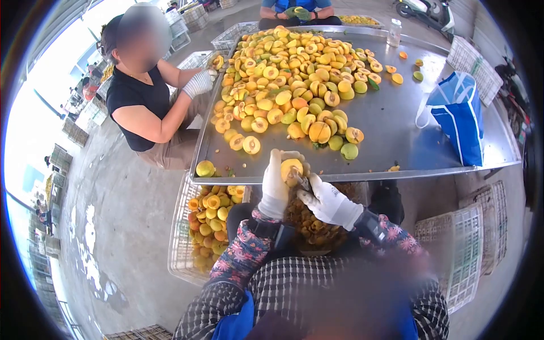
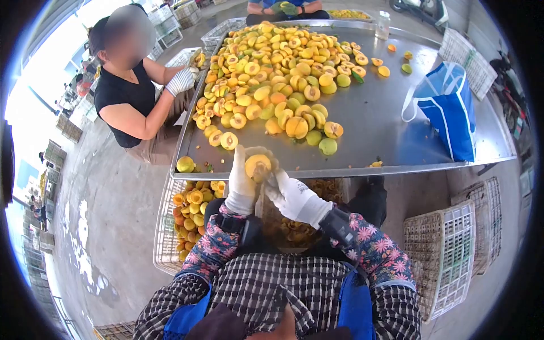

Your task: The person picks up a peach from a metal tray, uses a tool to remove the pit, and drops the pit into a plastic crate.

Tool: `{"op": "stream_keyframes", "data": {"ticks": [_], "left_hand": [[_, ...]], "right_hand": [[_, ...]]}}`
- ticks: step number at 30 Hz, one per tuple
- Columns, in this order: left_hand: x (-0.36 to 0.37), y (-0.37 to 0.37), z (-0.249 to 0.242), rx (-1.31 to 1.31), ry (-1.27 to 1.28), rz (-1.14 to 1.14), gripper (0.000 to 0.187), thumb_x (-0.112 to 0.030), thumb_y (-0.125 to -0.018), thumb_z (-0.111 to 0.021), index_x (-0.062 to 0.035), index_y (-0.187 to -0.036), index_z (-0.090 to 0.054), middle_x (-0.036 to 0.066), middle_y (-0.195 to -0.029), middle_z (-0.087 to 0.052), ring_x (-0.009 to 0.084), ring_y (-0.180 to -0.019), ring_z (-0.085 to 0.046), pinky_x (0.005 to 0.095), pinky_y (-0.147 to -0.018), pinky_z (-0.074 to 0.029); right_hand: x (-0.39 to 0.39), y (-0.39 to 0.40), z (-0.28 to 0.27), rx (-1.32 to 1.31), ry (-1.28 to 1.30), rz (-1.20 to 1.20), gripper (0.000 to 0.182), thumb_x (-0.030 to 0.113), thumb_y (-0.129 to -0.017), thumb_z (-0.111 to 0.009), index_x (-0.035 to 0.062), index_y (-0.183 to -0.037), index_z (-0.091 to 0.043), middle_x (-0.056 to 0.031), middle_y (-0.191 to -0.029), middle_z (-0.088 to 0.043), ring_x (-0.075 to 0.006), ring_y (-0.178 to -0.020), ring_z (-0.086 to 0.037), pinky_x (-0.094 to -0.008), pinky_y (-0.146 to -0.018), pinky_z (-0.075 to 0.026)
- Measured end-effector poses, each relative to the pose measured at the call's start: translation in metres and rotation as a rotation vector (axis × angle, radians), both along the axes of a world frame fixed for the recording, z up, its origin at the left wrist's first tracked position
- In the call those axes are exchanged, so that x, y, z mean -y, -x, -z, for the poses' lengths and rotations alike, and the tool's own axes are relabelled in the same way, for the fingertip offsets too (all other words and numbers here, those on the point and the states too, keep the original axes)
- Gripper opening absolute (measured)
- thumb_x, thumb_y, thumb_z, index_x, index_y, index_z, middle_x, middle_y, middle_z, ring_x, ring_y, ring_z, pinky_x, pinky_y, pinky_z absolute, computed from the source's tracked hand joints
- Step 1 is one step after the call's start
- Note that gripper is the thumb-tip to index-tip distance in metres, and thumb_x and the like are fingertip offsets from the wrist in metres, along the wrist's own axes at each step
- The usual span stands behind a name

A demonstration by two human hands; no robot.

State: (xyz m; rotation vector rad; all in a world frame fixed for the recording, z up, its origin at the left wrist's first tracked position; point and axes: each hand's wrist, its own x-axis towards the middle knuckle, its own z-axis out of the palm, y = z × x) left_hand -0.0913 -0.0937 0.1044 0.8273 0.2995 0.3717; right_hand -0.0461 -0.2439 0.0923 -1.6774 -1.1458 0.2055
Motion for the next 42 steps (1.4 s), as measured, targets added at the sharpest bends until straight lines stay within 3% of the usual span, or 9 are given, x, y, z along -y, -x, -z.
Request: {"op": "stream_keyframes", "data": {"ticks": [3,7,10,15,19,26,30,31,42], "left_hand": [[0.008,0.001,0.003,-0.031,0.034,-0.109,0.047,-0.042,-0.101,-0.047,0.0035,-0.101,-0.059,0.015,-0.091,-0.063,0.0252,-0.083,-0.065,0.0371,-0.078,-0.056],[0.018,0.001,-0.006,-0.142,0.073,-0.225,0.05,-0.044,-0.101,-0.046,0.0042,-0.099,-0.059,0.016,-0.089,-0.064,0.0253,-0.083,-0.065,0.0362,-0.077,-0.056],[0.018,0.006,-0.005,-0.069,-0.035,-0.238,0.05,-0.044,-0.102,-0.046,0.0043,-0.098,-0.059,0.016,-0.092,-0.064,0.025,-0.086,-0.065,0.036,-0.078,-0.056],[0.027,0.006,0.003,0.012,-0.142,-0.356,0.046,-0.042,-0.102,-0.047,0.0021,-0.095,-0.061,0.014,-0.093,-0.065,0.0242,-0.086,-0.065,0.036,-0.08,-0.055],[0.022,0.005,0.013,0.069,-0.368,-0.389,0.044,-0.04,-0.102,-0.048,0.0005,-0.093,-0.062,0.014,-0.094,-0.067,0.0252,-0.084,-0.065,0.0362,-0.08,-0.053],[-0.003,0.008,0.004,-0.031,-0.224,0.073,0.045,-0.04,-0.1,-0.052,0.0023,-0.087,-0.062,0.016,-0.086,-0.067,0.0302,-0.076,-0.067,0.0388,-0.072,-0.054],[-0.006,0.004,0.008,-0.108,-0.051,0.174,0.043,-0.042,-0.096,-0.058,-0.0008,-0.085,-0.06,0.014,-0.082,-0.064,0.0319,-0.075,-0.067,0.0429,-0.069,-0.057],[-0.003,0.003,0.008,-0.103,0.004,0.159,0.043,-0.045,-0.095,-0.058,-0.0028,-0.085,-0.06,0.013,-0.083,-0.064,0.0308,-0.075,-0.066,0.0423,-0.07,-0.056],[0.022,-0.012,0.002,-0.242,0.187,0.133,0.039,-0.045,-0.094,-0.062,-0.0066,-0.093,-0.057,0.009,-0.088,-0.063,0.0258,-0.072,-0.064,0.0382,-0.066,-0.055]], "right_hand": [[0.001,0.003,0.0,-0.038,0.041,-0.038,0.036,0.021,-0.093,-0.058,-0.0016,-0.117,-0.044,-0.0261,-0.083,-0.063,-0.0436,-0.074,-0.062,-0.0495,-0.063,-0.048],[-0.003,0.006,-0.011,0.09,0.567,0.061,0.036,0.011,-0.091,-0.059,-0.0016,-0.119,-0.04,-0.0276,-0.087,-0.062,-0.0452,-0.083,-0.063,-0.0503,-0.066,-0.048],[-0.008,0.013,0.014,0.04,0.075,0.045,0.039,0.015,-0.091,-0.06,-0.001,-0.12,-0.039,-0.025,-0.077,-0.063,-0.0454,-0.074,-0.063,-0.0509,-0.06,-0.048],[-0.005,0.009,-0.015,-0.01,0.528,0.029,0.039,0.015,-0.088,-0.059,-0.0049,-0.117,-0.042,-0.0307,-0.092,-0.063,-0.0484,-0.09,-0.061,-0.051,-0.073,-0.05],[-0.006,0.013,0.002,-0.182,0.134,-0.044,0.031,0.015,-0.092,-0.058,-0.003,-0.114,-0.045,-0.0284,-0.1,-0.063,-0.0461,-0.097,-0.061,-0.0485,-0.08,-0.049],[0.01,-0.005,-0.013,-0.213,0.249,-0.221,0.029,0.018,-0.097,-0.056,0.0002,-0.118,-0.046,-0.0251,-0.104,-0.064,-0.0412,-0.098,-0.062,-0.0438,-0.084,-0.048],[0.014,0.003,-0.02,-1.001,0.336,-0.291,0.025,0.027,-0.102,-0.049,0.0077,-0.117,-0.048,-0.0045,-0.07,-0.057,-0.0154,-0.055,-0.056,-0.0287,-0.048,-0.043],[0.015,0.011,-0.028,-1.179,0.26,-0.275,0.021,0.028,-0.103,-0.047,0.009,-0.111,-0.051,0.0038,-0.062,-0.045,-0.005,-0.043,-0.041,-0.0222,-0.038,-0.032],[0.026,0.014,-0.009,-1.526,-0.028,-0.247,0.023,0.03,-0.103,-0.048,0.0087,-0.096,-0.054,0.0002,-0.058,-0.043,-0.0105,-0.04,-0.041,-0.0244,-0.037,-0.032]]}}
